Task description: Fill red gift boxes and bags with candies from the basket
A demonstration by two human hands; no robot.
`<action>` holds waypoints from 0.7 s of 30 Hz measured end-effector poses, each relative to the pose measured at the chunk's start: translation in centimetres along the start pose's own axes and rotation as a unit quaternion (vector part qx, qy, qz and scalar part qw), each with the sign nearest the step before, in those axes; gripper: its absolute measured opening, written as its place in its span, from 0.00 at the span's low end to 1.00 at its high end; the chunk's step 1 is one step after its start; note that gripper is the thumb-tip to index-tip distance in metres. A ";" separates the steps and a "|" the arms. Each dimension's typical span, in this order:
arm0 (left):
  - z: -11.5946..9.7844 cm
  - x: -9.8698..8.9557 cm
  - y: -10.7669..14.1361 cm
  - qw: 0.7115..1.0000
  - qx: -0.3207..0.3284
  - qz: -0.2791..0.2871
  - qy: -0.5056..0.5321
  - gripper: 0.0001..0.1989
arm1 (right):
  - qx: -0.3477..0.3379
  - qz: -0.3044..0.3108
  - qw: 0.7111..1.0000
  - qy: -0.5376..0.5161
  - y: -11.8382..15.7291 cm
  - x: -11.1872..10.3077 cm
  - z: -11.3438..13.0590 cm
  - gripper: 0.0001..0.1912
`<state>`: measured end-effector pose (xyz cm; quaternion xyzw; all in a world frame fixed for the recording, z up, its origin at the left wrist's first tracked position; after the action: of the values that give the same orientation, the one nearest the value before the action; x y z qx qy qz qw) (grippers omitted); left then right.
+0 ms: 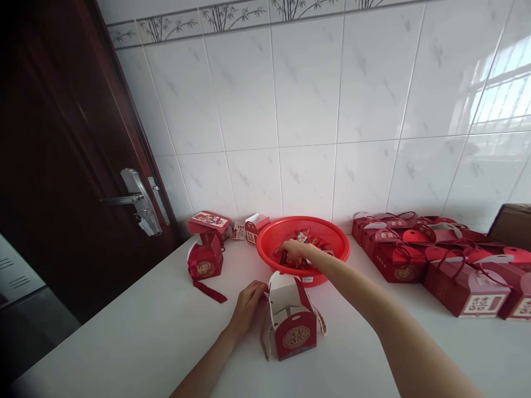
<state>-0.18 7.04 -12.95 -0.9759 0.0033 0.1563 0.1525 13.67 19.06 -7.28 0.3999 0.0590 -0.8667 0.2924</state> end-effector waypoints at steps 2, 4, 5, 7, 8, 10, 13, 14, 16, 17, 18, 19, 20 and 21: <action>0.0 0.0 -0.1 1.000 -0.004 -0.001 0.001 0.20 | -0.002 -0.002 0.998 -0.066 0.3 -0.9 -0.4 0.13; 0.1 0.0 -0.1 1.000 -0.004 0.003 -0.002 0.20 | -0.010 -0.016 0.991 -0.133 0.7 -2.2 -0.6 0.11; 0.1 0.0 -0.1 1.000 -0.003 0.004 -0.005 0.21 | -0.017 -0.029 0.986 -0.166 1.0 -2.9 -0.7 0.11; 0.2 0.1 -0.1 1.000 -0.001 0.005 -0.008 0.21 | -0.031 -0.061 0.972 -0.225 1.9 -4.2 -1.0 0.12; 0.2 0.0 0.0 1.000 0.001 0.004 -0.007 0.21 | -0.038 -0.079 0.964 -0.253 2.4 -4.8 -1.1 0.13; -0.1 -0.1 0.0 1.000 0.011 0.000 0.000 0.21 | -0.053 -0.117 0.945 -0.300 3.7 -5.6 -1.4 0.15; -1.5 -1.2 -0.3 0.998 0.039 -0.040 0.031 0.20 | -0.075 -0.170 0.913 -0.364 5.9 -6.1 -1.8 0.18; -2.3 -1.8 -0.6 0.995 0.050 -0.067 0.047 0.19 | -0.084 -0.183 0.895 -0.398 6.6 -6.1 -1.9 0.19; -4.0 -3.1 -1.6 0.986 0.071 -0.126 0.080 0.17 | -0.105 -0.199 0.849 -0.477 7.7 -5.9 -2.0 0.21; -4.9 -3.4 -2.4 0.982 0.078 -0.146 0.094 0.17 | -0.112 -0.204 0.825 -0.515 8.2 -5.8 -1.9 0.20; -5.7 -3.4 -3.4 0.979 0.080 -0.151 0.108 0.16 | -0.116 -0.208 0.805 -0.543 8.4 -5.7 -1.9 0.19; -6.5 -3.1 -4.6 0.980 0.078 -0.143 0.117 0.15 | -0.117 -0.212 0.792 -0.560 8.6 -5.6 -1.8 0.17; -7.1 -2.4 -5.8 0.982 0.071 -0.126 0.122 0.15 | -0.115 -0.217 0.783 -0.572 8.7 -5.5 -1.8 0.16; -7.5 -1.6 -7.1 0.984 0.059 -0.109 0.125 0.15 | -0.112 -0.221 0.776 -0.580 8.7 -5.4 -1.8 0.15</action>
<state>0.93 11.48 -3.60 -0.9715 -0.0748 0.0151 0.2245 22.37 14.98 -3.42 -0.2381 0.0616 -0.9625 0.1149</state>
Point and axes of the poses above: each hand's wrist, its own y-axis away from the middle knuckle, its own x-axis out of the palm, z = x × y, the point moved 8 cm from there along -y, towards the middle knuckle, and after that the axes turned 1 degree about -y, right-handed, at the moved point
